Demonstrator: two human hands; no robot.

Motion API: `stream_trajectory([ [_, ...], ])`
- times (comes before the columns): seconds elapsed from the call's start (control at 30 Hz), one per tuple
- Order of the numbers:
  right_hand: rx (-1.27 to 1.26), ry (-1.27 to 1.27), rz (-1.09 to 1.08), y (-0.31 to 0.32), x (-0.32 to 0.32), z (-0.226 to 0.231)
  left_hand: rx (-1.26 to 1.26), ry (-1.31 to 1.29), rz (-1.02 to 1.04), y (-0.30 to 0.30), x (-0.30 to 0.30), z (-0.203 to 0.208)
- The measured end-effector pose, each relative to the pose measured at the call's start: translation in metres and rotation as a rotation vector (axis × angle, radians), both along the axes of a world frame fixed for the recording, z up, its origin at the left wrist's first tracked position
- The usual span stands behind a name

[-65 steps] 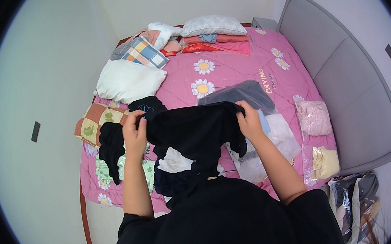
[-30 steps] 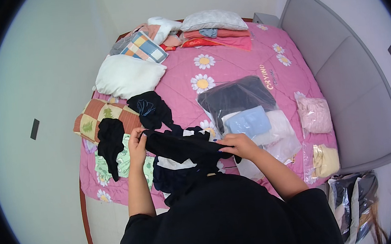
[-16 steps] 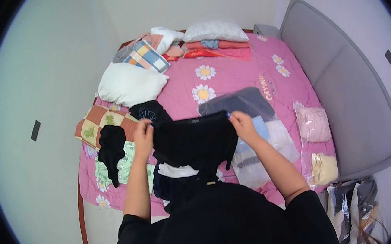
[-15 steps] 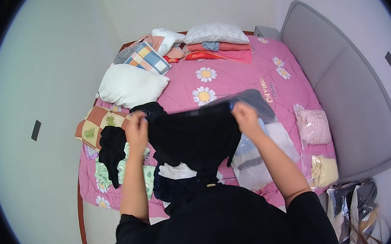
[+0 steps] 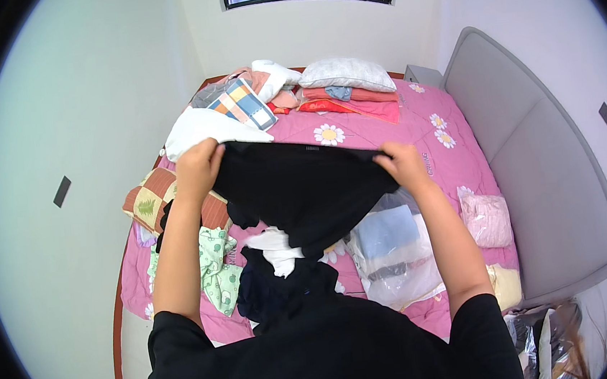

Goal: The person folds several shirts by hand on a bed and places them into plastic zip-lock bags one at a time.

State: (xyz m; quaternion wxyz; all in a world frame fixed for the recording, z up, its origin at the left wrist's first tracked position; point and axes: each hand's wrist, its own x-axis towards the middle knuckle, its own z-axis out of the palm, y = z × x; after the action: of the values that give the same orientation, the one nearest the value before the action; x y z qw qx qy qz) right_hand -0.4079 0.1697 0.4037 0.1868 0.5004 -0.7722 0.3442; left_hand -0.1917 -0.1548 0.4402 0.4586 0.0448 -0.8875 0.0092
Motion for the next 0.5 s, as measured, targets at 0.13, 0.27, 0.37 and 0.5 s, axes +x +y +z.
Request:
stream_trajectory([
  [0.13, -0.446, 0.162, -0.029, -0.010, 0.009, 0.063, 0.124, 0.314, -0.039, 0.029, 0.013, 0.061],
  [0.27, -0.348, 0.060, 0.092, -0.015, 0.015, 0.033, 0.420, 0.146, -0.145, 0.041, 0.019, 0.053],
  [0.37, -0.077, -0.239, 0.085, -0.004, 0.006, -0.007, 0.612, -0.259, -0.140, 0.014, 0.022, -0.010],
  [0.5, 0.096, -0.597, 0.254, 0.009, -0.003, -0.045, 1.177, -0.633, -0.482, 0.013, 0.026, -0.096],
])
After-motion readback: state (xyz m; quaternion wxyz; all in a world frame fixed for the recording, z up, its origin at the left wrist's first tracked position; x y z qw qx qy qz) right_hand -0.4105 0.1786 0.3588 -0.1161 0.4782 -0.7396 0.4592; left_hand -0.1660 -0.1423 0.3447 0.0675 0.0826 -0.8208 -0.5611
